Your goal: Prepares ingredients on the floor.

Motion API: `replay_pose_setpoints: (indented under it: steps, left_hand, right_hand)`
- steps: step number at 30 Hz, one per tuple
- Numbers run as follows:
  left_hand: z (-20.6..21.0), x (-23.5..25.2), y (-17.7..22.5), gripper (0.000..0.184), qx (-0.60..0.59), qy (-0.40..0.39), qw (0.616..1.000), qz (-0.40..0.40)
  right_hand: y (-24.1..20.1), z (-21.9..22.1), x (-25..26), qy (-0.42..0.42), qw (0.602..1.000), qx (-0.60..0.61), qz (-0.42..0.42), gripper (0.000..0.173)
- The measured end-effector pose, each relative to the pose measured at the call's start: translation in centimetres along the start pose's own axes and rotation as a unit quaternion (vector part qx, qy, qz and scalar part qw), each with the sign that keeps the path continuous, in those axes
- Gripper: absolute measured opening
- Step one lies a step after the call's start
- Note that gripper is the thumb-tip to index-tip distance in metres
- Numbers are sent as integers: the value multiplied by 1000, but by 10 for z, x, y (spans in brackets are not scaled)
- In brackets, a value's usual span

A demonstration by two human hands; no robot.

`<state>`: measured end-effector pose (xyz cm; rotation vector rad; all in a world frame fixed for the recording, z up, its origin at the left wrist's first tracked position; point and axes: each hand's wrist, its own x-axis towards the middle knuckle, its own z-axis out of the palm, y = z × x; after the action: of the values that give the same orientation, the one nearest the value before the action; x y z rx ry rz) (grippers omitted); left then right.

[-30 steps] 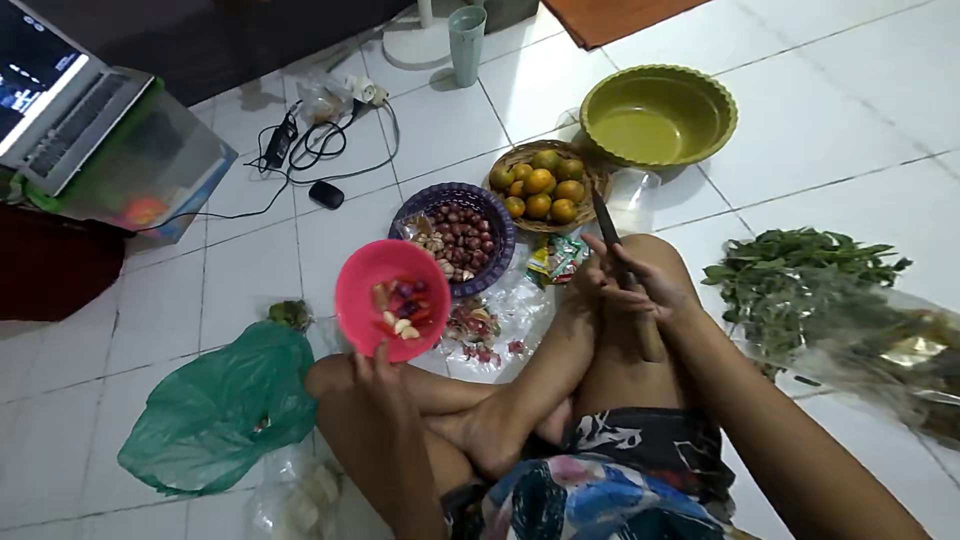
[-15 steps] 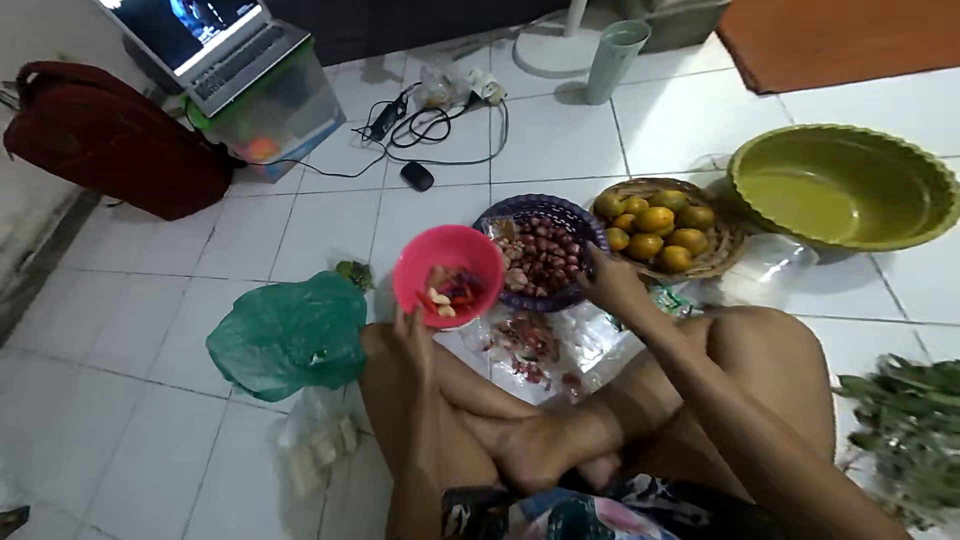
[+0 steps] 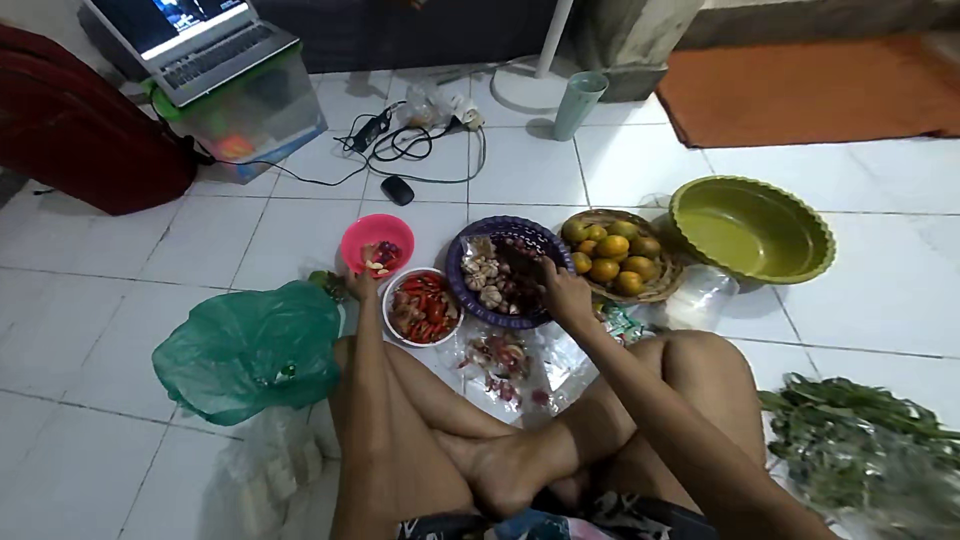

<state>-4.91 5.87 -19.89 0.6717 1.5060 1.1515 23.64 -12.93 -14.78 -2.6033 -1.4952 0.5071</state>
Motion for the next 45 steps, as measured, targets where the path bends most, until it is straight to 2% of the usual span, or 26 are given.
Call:
replay_pose_setpoints:
  steps: [4, 6, 9, 11, 14, 18, 21, 23, 26, 28, 31, 34, 36, 39, 40, 42, 43, 45]
  left_hand:
    - [0, -9, -6, 48, 35, -47, 998, -19]
    - [-6, -18, 2, 48, 128, -57, 990, 5]
    - [-21, -36, 29, 55, 343, 15, 931, 124]
    - [-34, -28, 38, 53, 412, 57, 891, 181]
    - [-52, 0, 37, 48, 472, 43, 860, 189]
    - [-63, 23, 29, 51, 523, 0, 831, 189]
    - [-68, 26, 27, 44, 545, 31, 815, 193]
    - [-73, 24, 30, 45, 553, 38, 809, 194]
    - [-84, 23, 29, 45, 547, 33, 805, 226]
    - [-89, 23, 27, 42, 551, 19, 796, 249]
    - [-93, 17, 28, 39, 495, -5, 801, 337]
    - [-88, -22, 43, 42, 390, -6, 824, 411]
    - [-83, -74, 51, 51, 294, -53, 863, 407]
    - [-73, -165, 37, 62, 108, -206, 924, 304]
    - [-73, -187, 27, 63, 61, -263, 923, 275]
    - [-74, -211, 7, 63, 21, -365, 895, 254]
    - [-75, -221, 3, 64, 16, -393, 888, 236]
    - [-71, -239, -3, 65, -3, -398, 888, 232]
  right_hand:
    - [4, 2, -2, 10, 1000, -11, -22, 55]
    - [7, 3, -8, 51, 998, 6, -42, 55]
    - [19, 8, -29, 141, 985, 60, -85, 46]
    - [30, 7, -49, 176, 974, 83, -114, 35]
    - [50, 4, -83, 189, 969, 110, -111, 26]
    - [70, 0, -119, 202, 967, 134, -78, 25]
    - [66, -18, -145, 187, 973, 133, -37, 30]
    - [72, -4, -145, 194, 967, 157, -54, 32]
    - [63, 14, -141, 172, 958, 200, -108, 22]
    - [46, 18, -147, 109, 962, 224, -111, 15]
    - [22, 28, -154, 8, 968, 230, -97, 22]
    - [0, 47, -164, 15, 959, 252, -128, 25]
    - [-10, 56, -165, 29, 931, 331, -152, 33]
    - [-21, 49, -160, -33, 844, 522, -120, 44]
    - [-25, 38, -157, -61, 807, 580, -91, 48]
    - [-30, 15, -152, -98, 745, 658, -52, 54]
    - [-32, 4, -151, -108, 728, 676, -44, 56]
    - [-32, -15, -153, -112, 719, 684, -53, 58]
